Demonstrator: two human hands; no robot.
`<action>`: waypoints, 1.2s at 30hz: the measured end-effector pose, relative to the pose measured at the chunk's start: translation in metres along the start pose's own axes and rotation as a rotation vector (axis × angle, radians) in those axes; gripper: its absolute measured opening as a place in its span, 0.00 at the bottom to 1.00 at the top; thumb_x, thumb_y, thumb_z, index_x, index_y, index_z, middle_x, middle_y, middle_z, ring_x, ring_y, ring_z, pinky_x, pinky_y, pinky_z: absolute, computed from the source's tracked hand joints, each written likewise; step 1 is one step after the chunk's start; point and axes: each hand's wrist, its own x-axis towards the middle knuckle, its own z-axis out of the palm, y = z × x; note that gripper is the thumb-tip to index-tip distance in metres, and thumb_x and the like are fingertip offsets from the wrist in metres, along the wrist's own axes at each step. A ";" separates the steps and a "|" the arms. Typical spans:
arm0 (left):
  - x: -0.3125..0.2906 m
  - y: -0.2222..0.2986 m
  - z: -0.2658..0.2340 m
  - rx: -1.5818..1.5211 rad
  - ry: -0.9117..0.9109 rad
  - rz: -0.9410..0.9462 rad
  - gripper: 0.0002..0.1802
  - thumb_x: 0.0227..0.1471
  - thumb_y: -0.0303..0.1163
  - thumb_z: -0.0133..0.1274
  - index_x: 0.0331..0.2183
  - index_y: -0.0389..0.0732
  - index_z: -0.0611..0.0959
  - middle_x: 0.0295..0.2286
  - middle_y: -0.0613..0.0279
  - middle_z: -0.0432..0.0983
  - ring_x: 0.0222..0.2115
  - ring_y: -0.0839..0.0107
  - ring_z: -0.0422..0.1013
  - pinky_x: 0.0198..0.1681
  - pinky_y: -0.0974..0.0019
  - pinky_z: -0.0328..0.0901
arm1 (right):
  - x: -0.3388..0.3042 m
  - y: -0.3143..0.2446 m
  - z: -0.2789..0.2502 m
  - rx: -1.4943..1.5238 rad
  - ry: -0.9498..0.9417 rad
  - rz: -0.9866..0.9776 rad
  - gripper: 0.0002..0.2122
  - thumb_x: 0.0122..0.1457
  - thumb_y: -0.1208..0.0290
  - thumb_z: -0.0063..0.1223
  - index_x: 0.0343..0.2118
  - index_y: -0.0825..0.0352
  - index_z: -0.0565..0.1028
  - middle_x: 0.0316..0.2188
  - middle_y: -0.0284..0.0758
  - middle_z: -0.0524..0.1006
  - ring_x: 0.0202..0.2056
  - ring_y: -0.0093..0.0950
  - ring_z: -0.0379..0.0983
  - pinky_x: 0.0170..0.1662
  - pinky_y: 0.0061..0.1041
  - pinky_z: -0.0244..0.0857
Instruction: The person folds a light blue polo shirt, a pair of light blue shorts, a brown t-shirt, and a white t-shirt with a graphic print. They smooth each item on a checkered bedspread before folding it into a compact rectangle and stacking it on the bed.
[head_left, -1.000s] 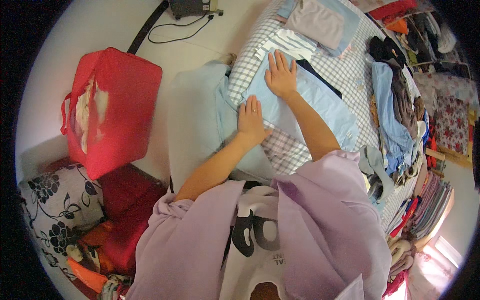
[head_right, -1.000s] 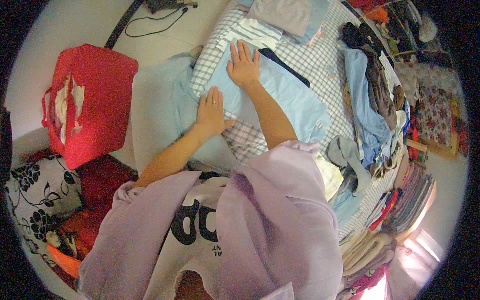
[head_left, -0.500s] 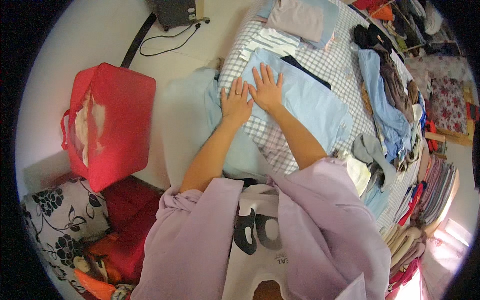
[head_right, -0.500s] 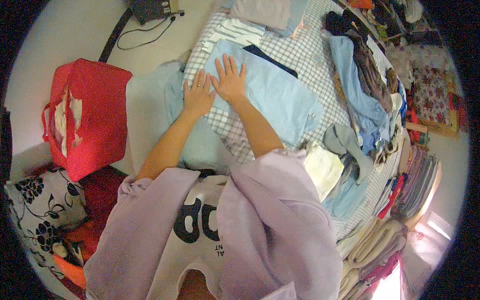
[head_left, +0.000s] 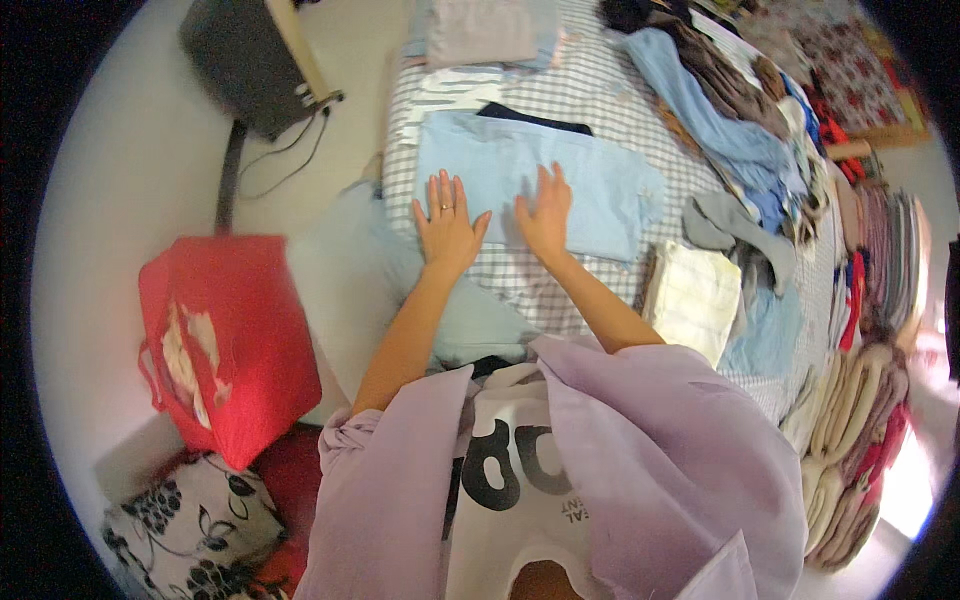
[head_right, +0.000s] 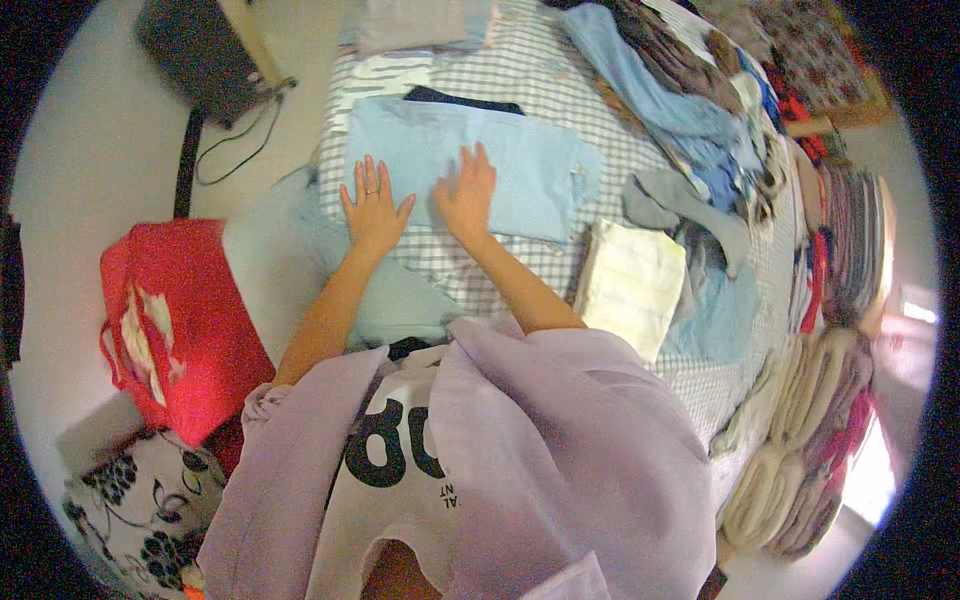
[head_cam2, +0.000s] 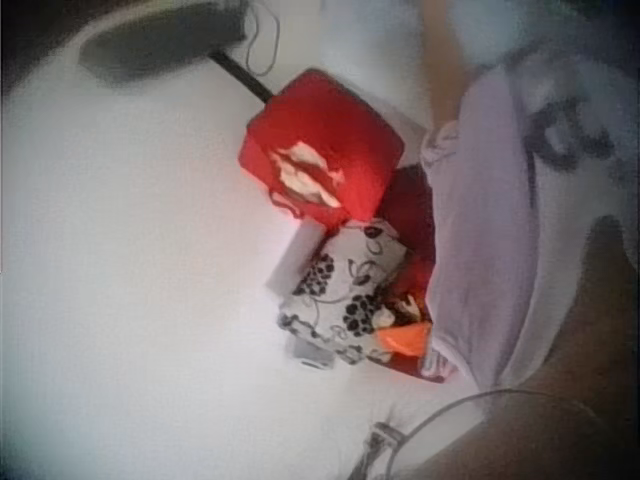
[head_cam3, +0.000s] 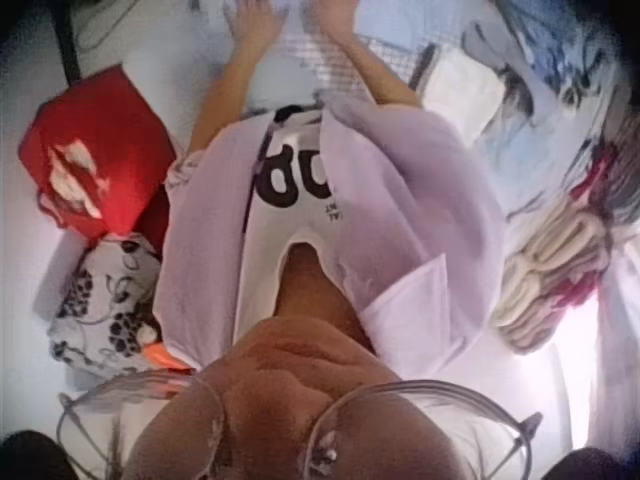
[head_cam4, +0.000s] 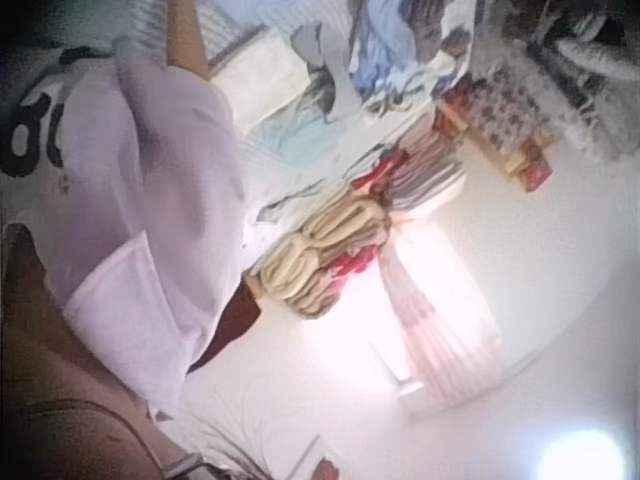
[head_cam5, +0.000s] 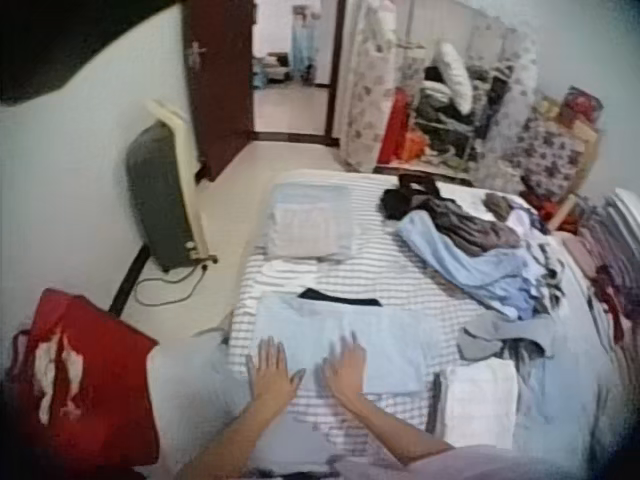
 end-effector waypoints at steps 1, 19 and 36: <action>0.002 0.015 0.001 -0.029 0.001 0.052 0.36 0.43 0.49 0.37 0.48 0.34 0.53 0.51 0.52 0.39 0.52 0.62 0.35 0.49 0.49 0.34 | -0.009 0.019 -0.014 0.051 0.108 0.056 0.26 0.39 0.70 0.47 0.43 0.74 0.56 0.48 0.50 0.48 0.49 0.44 0.44 0.50 0.40 0.38; 0.014 0.150 0.042 -0.992 -0.505 0.221 0.24 0.45 0.35 0.38 0.47 0.40 0.58 0.46 0.52 0.53 0.45 0.56 0.53 0.47 0.65 0.49 | 0.029 0.174 -0.149 0.199 -0.220 0.958 0.08 0.40 0.72 0.48 0.21 0.71 0.66 0.14 0.34 0.66 0.13 0.23 0.59 0.16 0.23 0.56; 0.019 0.174 0.064 -0.366 -0.239 0.630 0.30 0.46 0.45 0.33 0.48 0.38 0.54 0.50 0.58 0.43 0.51 0.66 0.41 0.50 0.54 0.38 | 0.045 0.203 -0.128 0.533 0.190 1.115 0.15 0.36 0.74 0.53 0.29 0.73 0.67 0.25 0.38 0.69 0.27 0.29 0.66 0.29 0.25 0.60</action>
